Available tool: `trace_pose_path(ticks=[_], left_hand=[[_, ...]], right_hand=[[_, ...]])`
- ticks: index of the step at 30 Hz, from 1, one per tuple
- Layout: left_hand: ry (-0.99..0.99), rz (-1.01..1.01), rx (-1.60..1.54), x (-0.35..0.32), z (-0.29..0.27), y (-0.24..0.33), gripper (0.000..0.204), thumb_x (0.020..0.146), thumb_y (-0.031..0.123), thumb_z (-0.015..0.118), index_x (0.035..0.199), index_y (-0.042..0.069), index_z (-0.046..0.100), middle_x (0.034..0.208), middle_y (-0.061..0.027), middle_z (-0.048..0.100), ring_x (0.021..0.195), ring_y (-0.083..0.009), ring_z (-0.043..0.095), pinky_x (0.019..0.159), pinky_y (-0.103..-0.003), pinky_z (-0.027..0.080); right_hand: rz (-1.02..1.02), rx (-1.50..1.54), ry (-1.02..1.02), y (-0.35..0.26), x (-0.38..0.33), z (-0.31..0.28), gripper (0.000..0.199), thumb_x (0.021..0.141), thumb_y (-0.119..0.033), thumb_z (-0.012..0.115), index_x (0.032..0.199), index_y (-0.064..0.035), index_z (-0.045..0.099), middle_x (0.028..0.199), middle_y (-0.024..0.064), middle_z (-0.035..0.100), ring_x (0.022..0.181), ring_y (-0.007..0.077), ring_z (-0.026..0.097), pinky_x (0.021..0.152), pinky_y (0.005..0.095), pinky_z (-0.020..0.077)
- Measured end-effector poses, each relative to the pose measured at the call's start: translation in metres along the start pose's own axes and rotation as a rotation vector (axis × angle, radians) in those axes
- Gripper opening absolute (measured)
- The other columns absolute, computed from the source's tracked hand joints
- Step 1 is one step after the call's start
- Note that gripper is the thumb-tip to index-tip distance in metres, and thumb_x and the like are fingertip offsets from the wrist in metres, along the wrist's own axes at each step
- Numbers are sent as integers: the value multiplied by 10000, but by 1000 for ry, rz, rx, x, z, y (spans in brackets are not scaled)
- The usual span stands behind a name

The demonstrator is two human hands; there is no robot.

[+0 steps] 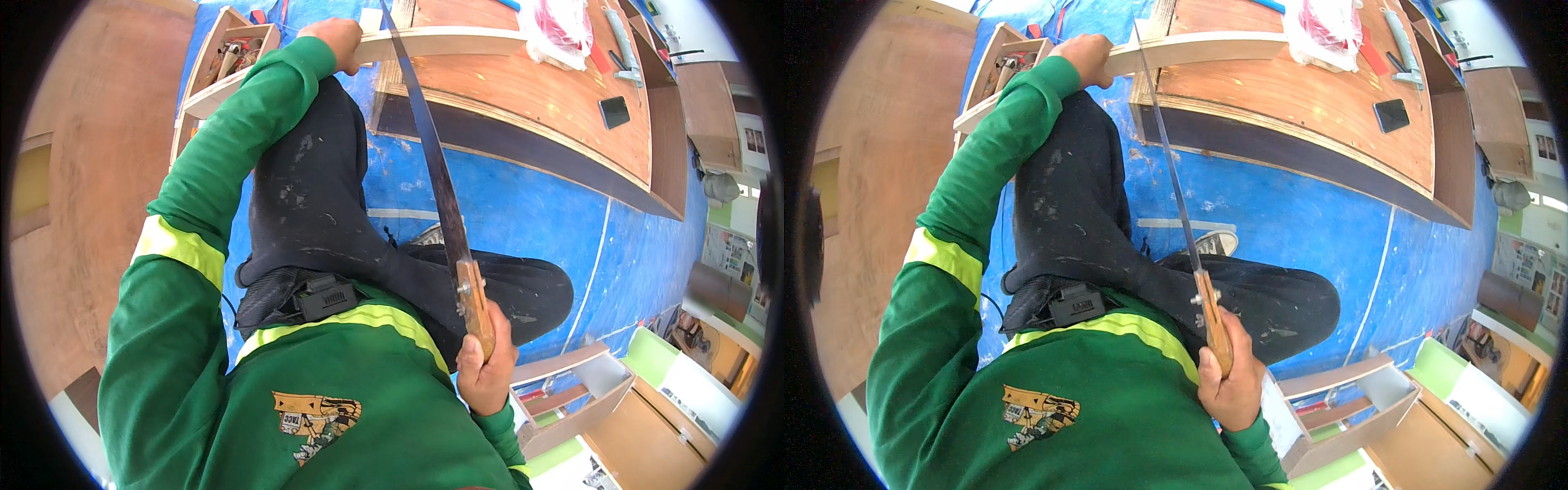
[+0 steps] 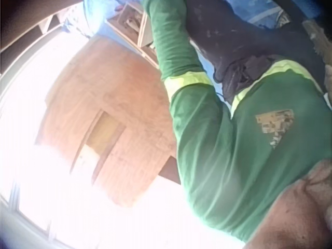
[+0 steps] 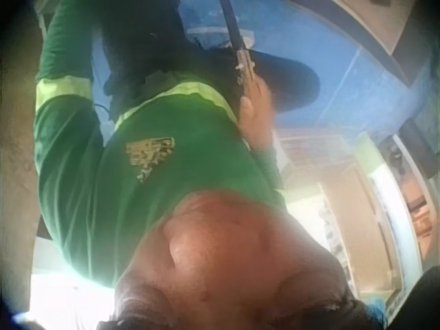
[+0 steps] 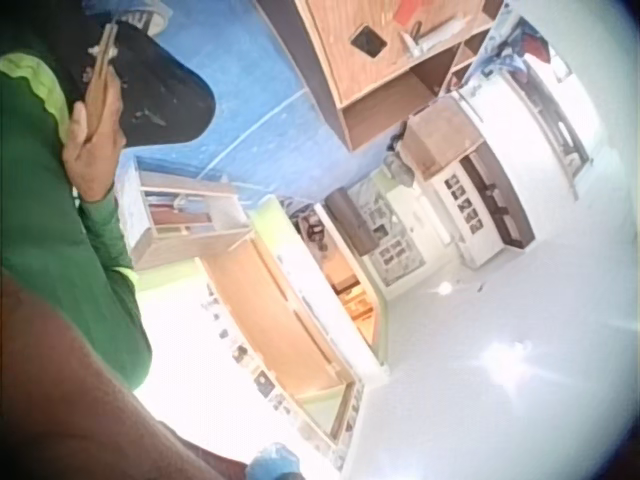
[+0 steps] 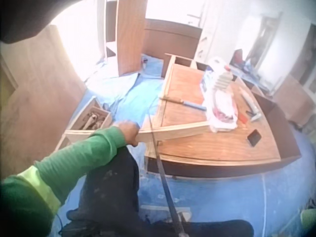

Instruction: The person sits on the floor and uses a hand saw to cut a small wooden strip. They then place the cut piece onto a wooden cabinet frame and adjust its position.

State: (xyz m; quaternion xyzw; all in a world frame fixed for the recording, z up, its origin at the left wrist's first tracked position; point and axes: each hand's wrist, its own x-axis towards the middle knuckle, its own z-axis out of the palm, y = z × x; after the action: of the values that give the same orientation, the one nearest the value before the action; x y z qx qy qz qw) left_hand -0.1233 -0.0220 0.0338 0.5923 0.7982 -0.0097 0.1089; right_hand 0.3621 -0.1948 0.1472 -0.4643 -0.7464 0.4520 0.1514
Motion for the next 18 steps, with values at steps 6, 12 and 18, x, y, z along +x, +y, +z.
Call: trace_pose_path(ticks=[6, 12, 18], left_hand=[[-23, -39, -18, 6, 2, 0, 469, 739, 256, 919, 1154, 62, 819, 1079, -211, 818, 1035, -394, 803, 932, -496, 649], [-70, -60, 18, 12, -11, 9, 503, 739, 286, 955, 1178, 80, 823, 1146, -187, 822, 1092, -361, 800, 963, -476, 645], [-40, -23, -9, 5, -1, 0, 484, 745, 307, 947, 1146, 66, 825, 1094, -208, 823, 1040, -373, 809, 927, -480, 653]], right_hand=[[-218, 56, 78, -27, 170, 57, 400, 1110, -221, 641, 1455, -31, 575, 1081, 327, 744, 1010, 528, 743, 811, 538, 602], [-324, 119, 176, -38, 229, 80, 340, 1114, -241, 640, 1395, -55, 593, 1004, 322, 735, 958, 566, 709, 755, 610, 563], [-130, -62, 60, -1, 51, 27, 504, 1076, -155, 666, 1538, -1, 532, 1225, 294, 748, 1112, 489, 765, 892, 503, 617]])
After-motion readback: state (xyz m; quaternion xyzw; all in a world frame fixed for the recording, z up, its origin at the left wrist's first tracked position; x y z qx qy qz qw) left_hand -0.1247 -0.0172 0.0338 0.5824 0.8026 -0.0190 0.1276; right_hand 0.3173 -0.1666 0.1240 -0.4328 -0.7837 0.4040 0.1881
